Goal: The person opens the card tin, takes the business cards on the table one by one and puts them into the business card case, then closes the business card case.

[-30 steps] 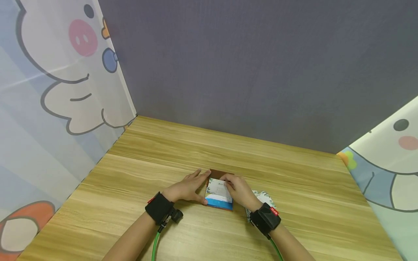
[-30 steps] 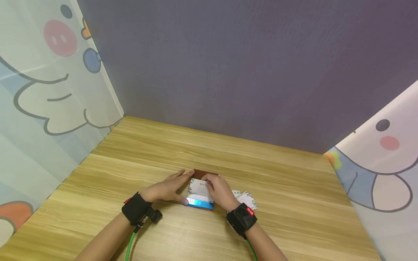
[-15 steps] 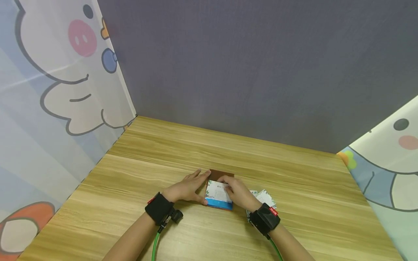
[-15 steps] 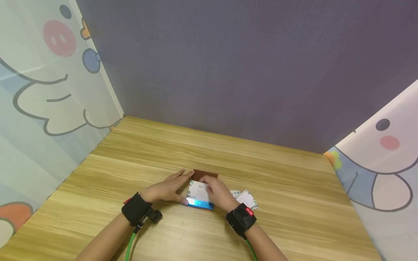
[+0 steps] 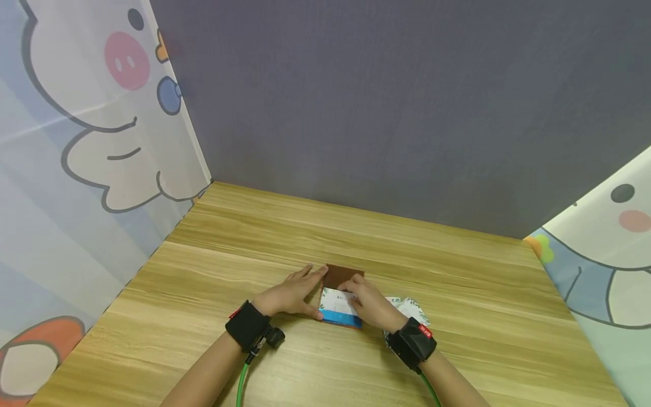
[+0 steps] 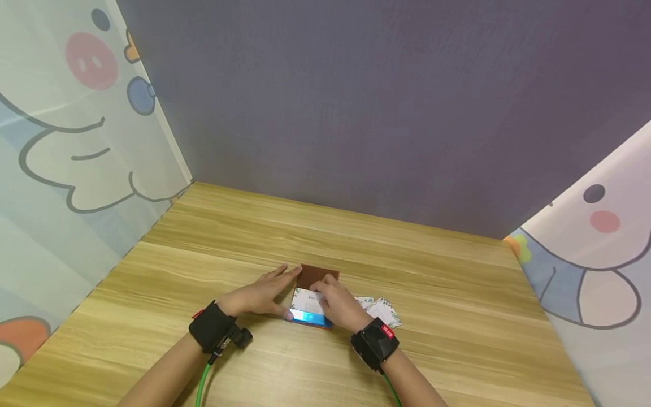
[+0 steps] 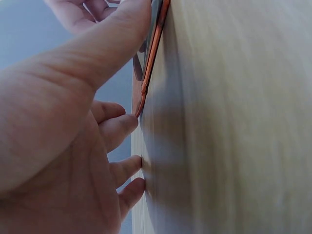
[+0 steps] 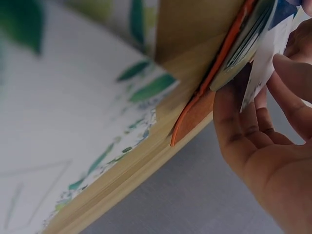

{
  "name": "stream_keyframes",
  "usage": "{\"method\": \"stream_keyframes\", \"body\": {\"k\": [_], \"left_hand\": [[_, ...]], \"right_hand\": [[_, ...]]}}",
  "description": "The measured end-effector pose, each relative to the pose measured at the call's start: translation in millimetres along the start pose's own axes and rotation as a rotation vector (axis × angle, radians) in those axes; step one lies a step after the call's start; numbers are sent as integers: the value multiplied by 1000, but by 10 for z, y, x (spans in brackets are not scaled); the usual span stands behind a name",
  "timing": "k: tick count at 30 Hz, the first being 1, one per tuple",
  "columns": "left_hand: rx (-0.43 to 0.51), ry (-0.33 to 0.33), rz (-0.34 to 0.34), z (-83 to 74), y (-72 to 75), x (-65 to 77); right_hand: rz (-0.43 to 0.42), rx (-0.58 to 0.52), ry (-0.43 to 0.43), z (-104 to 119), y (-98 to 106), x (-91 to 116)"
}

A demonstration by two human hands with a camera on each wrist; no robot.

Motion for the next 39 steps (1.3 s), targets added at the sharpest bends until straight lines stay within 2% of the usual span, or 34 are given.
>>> {"method": "stream_keyframes", "body": {"k": [8, 18, 32, 39], "left_hand": [[-2, -5, 1, -4, 2, 1], [3, -7, 3, 1, -2, 0], [0, -3, 4, -1, 2, 7], [7, -7, 2, 0, 3, 5]], "right_hand": [[52, 22, -4, 12, -6, 21], [17, 21, 10, 47, 7, 85], [72, 43, 21, 75, 32, 152], [59, 80, 54, 87, 48, 183]]}}
Point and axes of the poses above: each hand's wrist, its own x-axis away from the middle knuckle, its own y-axis out of the back of the hand, z = x × y, the point moved 1 cm from there along -x, towards the middle knuckle, and after that the axes turned 13 degrees about y, right-handed, at the moved point
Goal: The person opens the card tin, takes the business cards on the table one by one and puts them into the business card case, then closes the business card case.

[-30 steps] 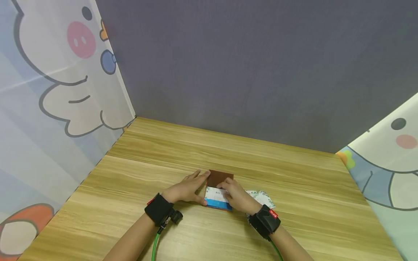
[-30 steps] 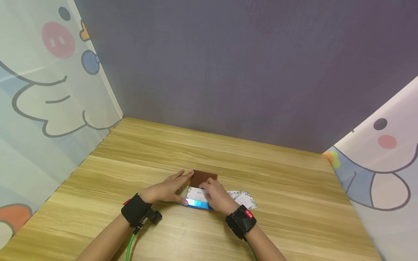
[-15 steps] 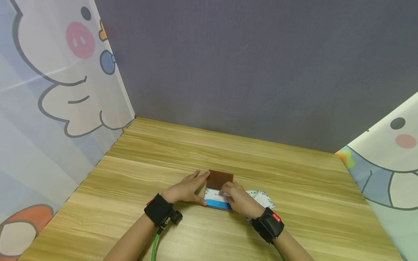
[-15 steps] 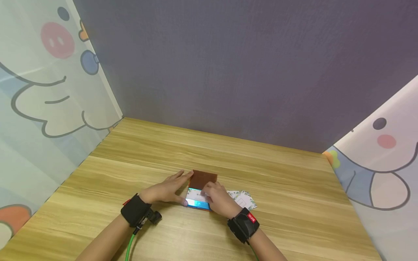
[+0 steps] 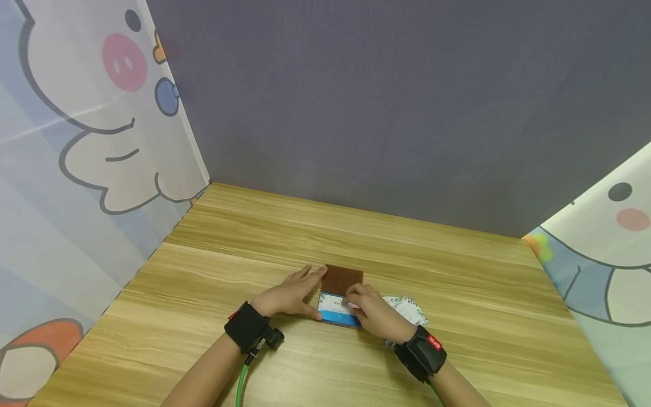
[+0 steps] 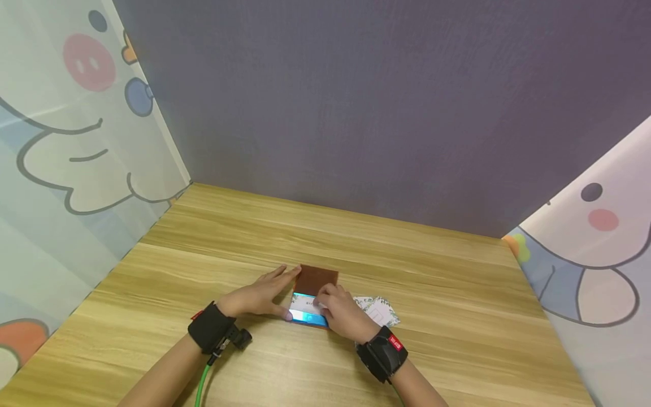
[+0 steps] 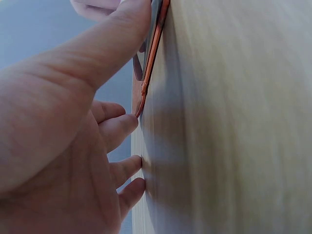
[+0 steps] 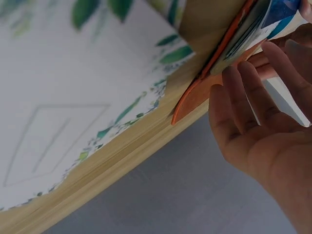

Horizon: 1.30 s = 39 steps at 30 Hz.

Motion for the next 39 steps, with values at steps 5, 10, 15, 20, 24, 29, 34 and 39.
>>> {"method": "stream_keyframes", "body": {"k": [5, 10, 15, 20, 24, 29, 34, 39], "left_hand": [[0, 2, 2, -1, -2, 1], [1, -3, 2, -13, 3, 11], [-7, -3, 1, -14, 4, 7], [-8, 9, 4, -8, -2, -5], [-12, 1, 4, 0, -9, -7], [-15, -10, 4, 9, -10, -12], [-17, -13, 6, 8, -10, -14], [-12, -10, 5, 7, -16, -13]], "right_hand": [[-37, 9, -15, -7, 42, 62], [-53, -17, -48, -48, 93, 170], [-68, -4, -66, -116, 124, 290], [-75, -14, -95, -172, 170, 417], [-71, -28, -132, -213, 211, 529], [-53, -10, -151, -270, 252, 658], [-50, -7, -160, -313, 272, 749], [-35, -27, -174, -346, 280, 808]]}}
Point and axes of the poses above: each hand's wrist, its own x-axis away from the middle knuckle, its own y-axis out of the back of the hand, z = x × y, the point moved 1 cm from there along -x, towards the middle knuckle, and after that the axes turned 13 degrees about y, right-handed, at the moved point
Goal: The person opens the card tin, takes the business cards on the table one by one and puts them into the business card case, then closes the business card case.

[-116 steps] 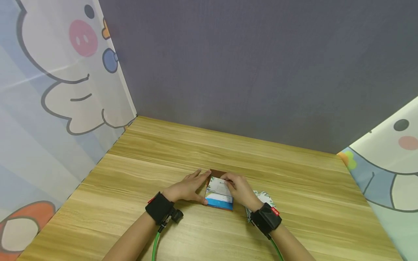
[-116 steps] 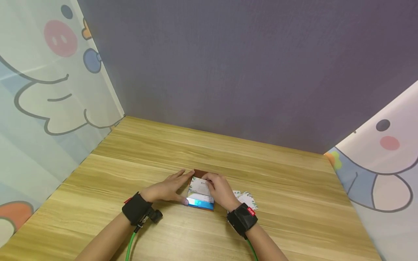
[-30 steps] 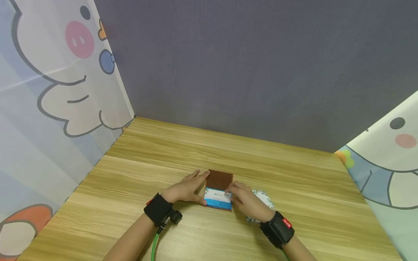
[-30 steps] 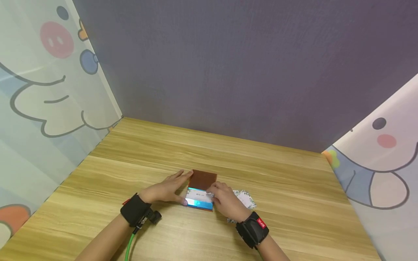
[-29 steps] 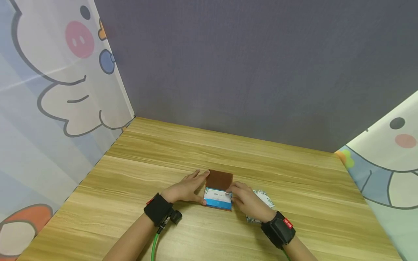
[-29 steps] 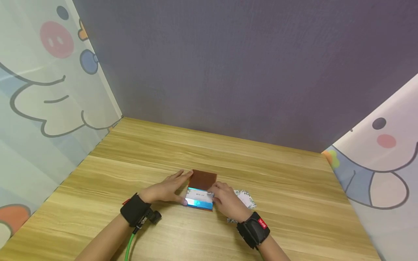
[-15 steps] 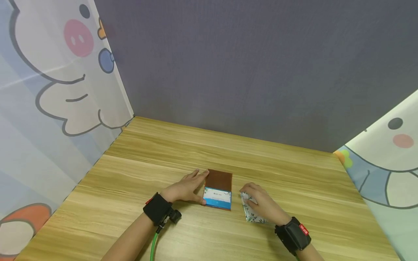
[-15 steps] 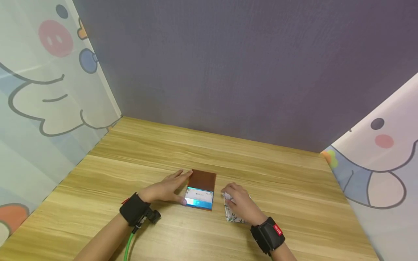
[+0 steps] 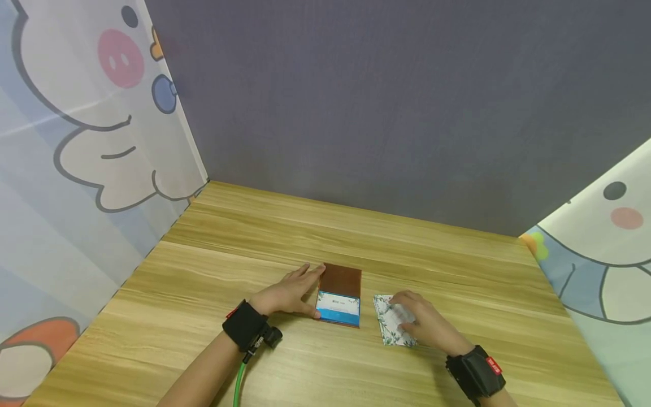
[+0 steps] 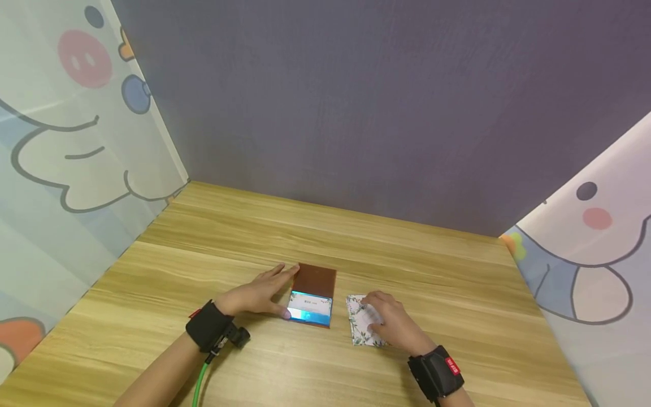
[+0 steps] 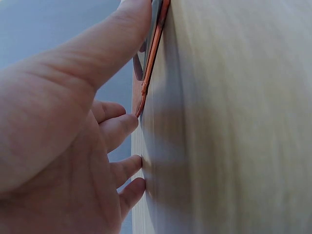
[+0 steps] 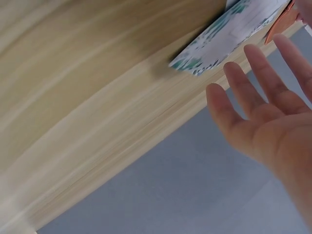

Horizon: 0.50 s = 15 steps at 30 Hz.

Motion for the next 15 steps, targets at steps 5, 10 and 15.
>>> {"method": "stream_keyframes", "body": {"k": [5, 10, 15], "left_hand": [[-2, 13, 2, -10, 10, 3], [7, 12, -3, -15, 16, 7], [5, 13, -2, -13, 6, 14]], "right_hand": [[27, -11, -18, -42, 26, 34], [44, -25, -41, -58, 42, 50], [44, -30, -54, -70, 17, 58]]}}
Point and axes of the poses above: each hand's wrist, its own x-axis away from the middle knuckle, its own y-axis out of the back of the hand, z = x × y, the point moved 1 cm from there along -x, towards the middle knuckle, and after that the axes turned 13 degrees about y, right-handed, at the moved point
